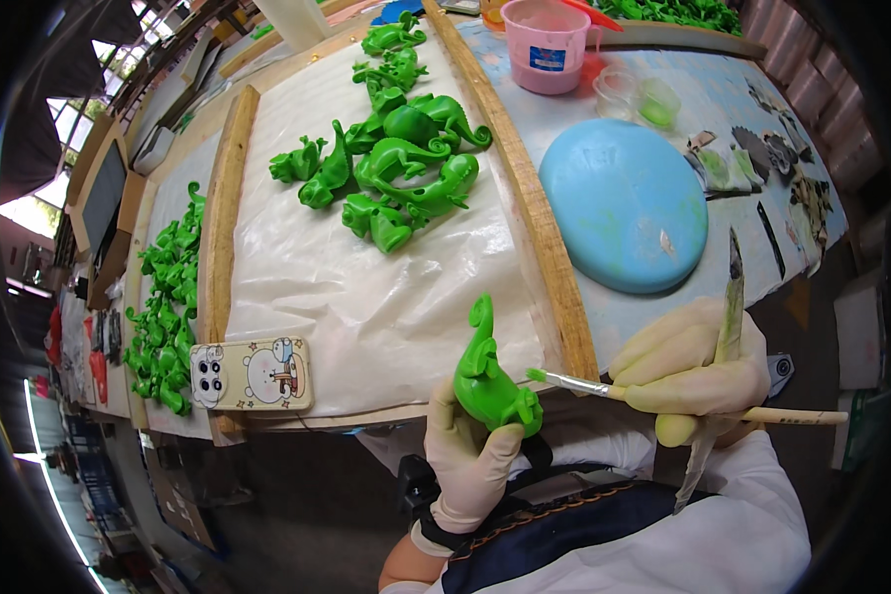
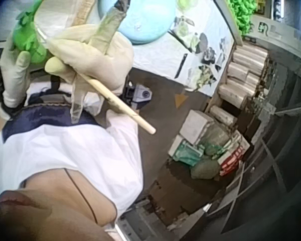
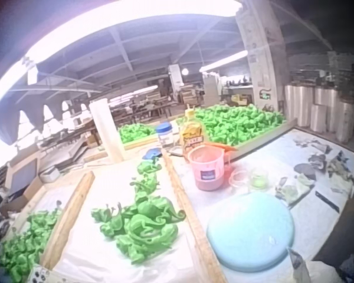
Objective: Finishing and detailing green plastic chameleon figurines using scrapers and paintbrushes.
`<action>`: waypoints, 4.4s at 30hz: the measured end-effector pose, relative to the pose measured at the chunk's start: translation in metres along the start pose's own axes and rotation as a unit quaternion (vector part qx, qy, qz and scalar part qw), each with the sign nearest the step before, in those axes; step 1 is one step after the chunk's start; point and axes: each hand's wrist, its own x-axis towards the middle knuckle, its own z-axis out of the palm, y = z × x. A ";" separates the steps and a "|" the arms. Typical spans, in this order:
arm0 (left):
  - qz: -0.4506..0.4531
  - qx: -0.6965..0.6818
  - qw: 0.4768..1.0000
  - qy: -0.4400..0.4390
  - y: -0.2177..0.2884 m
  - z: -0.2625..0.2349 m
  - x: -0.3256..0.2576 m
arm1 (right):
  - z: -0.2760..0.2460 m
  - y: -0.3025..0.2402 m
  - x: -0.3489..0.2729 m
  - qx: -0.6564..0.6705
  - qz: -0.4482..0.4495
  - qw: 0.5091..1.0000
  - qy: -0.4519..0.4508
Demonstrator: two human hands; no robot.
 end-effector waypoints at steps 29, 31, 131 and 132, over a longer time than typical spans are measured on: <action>-0.030 0.011 0.998 -0.060 -0.006 -0.011 0.000 | -0.002 -0.003 0.005 0.030 0.050 0.996 -0.072; -0.034 0.005 0.998 -0.052 -0.004 -0.008 -0.002 | -0.002 -0.003 0.007 -0.006 0.043 0.997 -0.066; -0.113 -0.036 0.991 -0.068 0.004 -0.004 -0.004 | -0.007 -0.010 0.009 0.026 0.078 0.995 -0.055; -0.103 -0.009 0.994 -0.030 0.004 -0.001 -0.004 | -0.006 -0.015 0.007 0.075 0.155 0.982 -0.076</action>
